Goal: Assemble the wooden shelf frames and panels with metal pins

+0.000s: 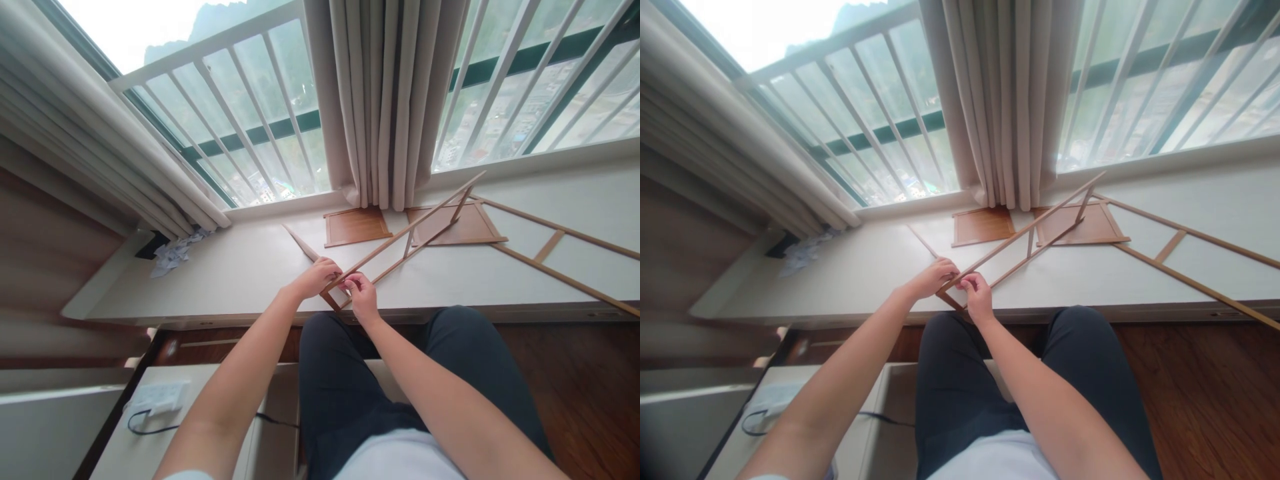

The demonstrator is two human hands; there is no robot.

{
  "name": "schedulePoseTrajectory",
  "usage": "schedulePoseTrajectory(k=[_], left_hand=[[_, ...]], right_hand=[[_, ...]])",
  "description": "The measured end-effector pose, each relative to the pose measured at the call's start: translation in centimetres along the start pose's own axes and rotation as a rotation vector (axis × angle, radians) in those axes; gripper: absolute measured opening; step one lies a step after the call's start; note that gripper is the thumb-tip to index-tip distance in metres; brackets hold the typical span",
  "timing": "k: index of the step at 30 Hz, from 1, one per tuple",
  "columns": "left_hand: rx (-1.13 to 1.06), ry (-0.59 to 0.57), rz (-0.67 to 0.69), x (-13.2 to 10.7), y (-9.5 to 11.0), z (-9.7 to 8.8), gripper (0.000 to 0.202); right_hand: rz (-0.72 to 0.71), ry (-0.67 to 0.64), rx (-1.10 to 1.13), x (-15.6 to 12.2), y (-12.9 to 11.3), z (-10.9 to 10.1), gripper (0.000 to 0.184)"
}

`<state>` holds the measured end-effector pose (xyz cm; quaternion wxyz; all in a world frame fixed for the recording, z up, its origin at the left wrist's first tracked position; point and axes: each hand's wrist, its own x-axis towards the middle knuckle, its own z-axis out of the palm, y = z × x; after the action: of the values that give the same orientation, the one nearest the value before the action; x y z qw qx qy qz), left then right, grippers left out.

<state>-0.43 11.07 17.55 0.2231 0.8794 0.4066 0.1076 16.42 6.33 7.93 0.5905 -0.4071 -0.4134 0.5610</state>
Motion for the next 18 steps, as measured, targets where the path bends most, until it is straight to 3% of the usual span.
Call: schedulePoseTrajectory(k=[18], left_hand=[[-0.007,0.088,-0.059,0.2,-0.5,0.7,0.024]], right_hand=[[-0.063,0.059,-0.067,-0.6,-1.2,0.8,0.026]])
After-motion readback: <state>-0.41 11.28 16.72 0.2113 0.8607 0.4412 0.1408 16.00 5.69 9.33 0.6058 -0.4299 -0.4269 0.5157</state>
